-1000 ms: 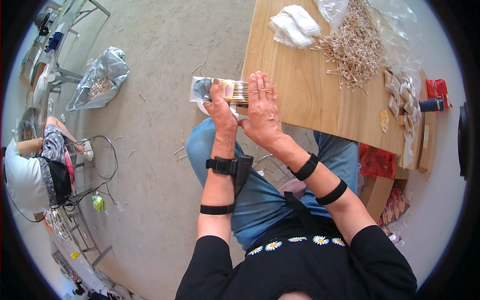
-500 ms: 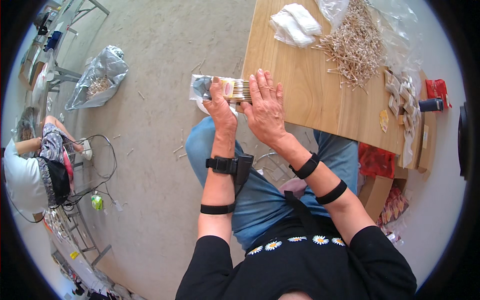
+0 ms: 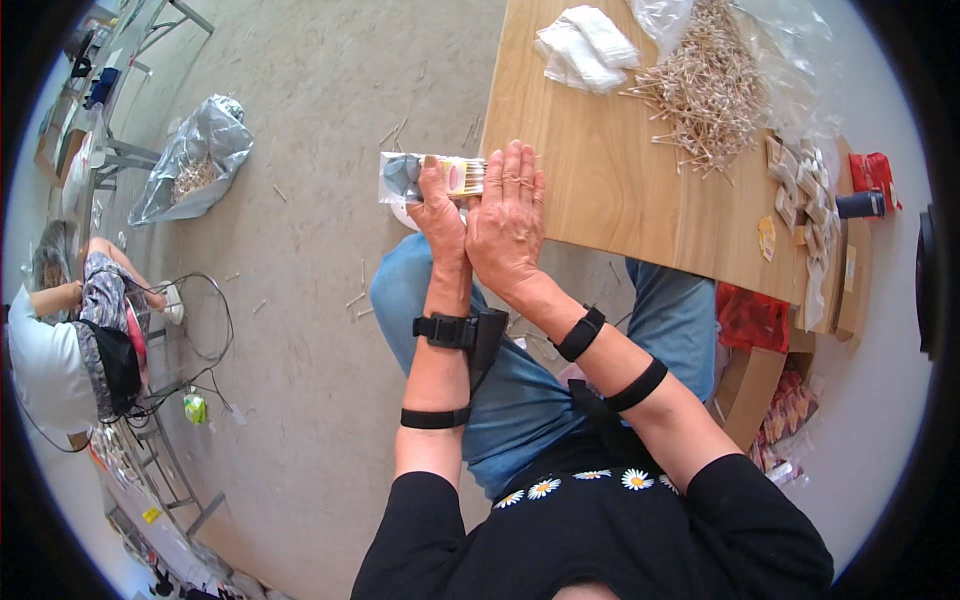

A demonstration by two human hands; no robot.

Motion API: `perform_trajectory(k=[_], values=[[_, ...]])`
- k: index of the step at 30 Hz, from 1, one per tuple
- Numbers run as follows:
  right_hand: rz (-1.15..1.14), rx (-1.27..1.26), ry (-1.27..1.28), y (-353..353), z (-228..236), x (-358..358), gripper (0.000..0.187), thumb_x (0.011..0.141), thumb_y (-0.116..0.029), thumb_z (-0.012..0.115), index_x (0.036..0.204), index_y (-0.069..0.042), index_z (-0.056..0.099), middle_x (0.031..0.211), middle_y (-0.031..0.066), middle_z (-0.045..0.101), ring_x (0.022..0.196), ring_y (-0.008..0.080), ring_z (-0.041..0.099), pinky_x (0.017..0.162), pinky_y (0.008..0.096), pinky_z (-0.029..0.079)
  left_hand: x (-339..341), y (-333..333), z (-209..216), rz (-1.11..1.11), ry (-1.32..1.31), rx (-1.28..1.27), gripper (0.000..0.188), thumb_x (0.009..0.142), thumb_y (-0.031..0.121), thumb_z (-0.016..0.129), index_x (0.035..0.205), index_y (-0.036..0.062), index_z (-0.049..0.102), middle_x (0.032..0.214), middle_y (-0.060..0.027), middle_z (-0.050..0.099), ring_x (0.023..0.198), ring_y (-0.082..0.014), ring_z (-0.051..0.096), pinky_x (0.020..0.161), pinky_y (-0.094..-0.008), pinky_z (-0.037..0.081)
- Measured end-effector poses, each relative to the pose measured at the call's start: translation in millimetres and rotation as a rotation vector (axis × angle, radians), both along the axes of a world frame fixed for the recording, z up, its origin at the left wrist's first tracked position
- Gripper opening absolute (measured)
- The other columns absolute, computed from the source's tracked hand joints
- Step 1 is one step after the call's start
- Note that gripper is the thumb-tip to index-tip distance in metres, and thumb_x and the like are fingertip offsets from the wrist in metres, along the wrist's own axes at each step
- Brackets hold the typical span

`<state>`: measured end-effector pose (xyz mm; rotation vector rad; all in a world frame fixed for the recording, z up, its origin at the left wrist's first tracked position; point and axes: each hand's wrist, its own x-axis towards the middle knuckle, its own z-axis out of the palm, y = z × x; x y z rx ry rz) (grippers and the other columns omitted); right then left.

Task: Manually grouping cotton swabs and packing them into small plastic bags at a workstation.

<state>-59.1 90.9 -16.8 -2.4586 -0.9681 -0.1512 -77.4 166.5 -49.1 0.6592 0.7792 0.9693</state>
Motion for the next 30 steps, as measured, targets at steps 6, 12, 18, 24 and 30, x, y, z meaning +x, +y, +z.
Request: perform_trajectory(k=[6,12,18,24,30], values=[[0.145,-0.064,0.096,-31,19,16,0.099,0.082,-0.043,0.073,0.151,0.009,0.024,0.159,0.0276,0.022,0.152,0.0400,0.012,0.121,0.0557,0.009,-1,-5,11,0.037,-0.001,0.036,0.019,0.098,0.024,0.063,0.099,0.0059,0.060,0.093,0.0008,0.058,0.082,-0.0085,0.056,0.073,-0.0282,0.051],[0.159,-0.229,0.038,-56,17,29,0.127,0.064,-0.057,0.083,0.153,0.008,0.019,0.161,0.0255,0.017,0.153,0.0389,0.008,0.121,0.0583,0.007,3,-6,12,0.050,0.005,0.005,0.018,0.096,0.025,0.066,0.099,0.0070,0.061,0.093,0.0016,0.059,0.084,-0.0081,0.057,0.074,-0.0280,0.050],[0.114,-0.266,0.034,-37,17,18,0.120,0.068,-0.046,0.083,0.152,0.010,0.019,0.161,0.0259,0.016,0.153,0.0372,0.009,0.121,0.0561,0.008,3,-6,9,0.052,0.007,0.032,0.016,0.096,0.022,0.065,0.098,0.0073,0.061,0.092,0.0022,0.058,0.084,-0.0079,0.057,0.076,-0.0276,0.050],[0.131,-0.188,0.015,-25,10,12,0.106,0.073,-0.034,0.078,0.151,0.010,0.022,0.161,0.0261,0.016,0.153,0.0370,0.009,0.121,0.0557,0.009,5,-8,10,0.060,-0.005,0.003,0.014,0.096,0.021,0.064,0.097,0.0077,0.061,0.093,0.0021,0.058,0.084,-0.0080,0.057,0.078,-0.0281,0.051],[0.173,-0.129,-0.006,-24,6,13,0.105,0.073,-0.031,0.080,0.151,0.010,0.023,0.161,0.0253,0.016,0.153,0.0369,0.009,0.122,0.0548,0.009,2,-5,6,0.023,0.026,-0.017,0.020,0.096,0.028,0.065,0.101,0.0088,0.061,0.096,0.0012,0.060,0.086,-0.0092,0.060,0.076,-0.0296,0.053]])
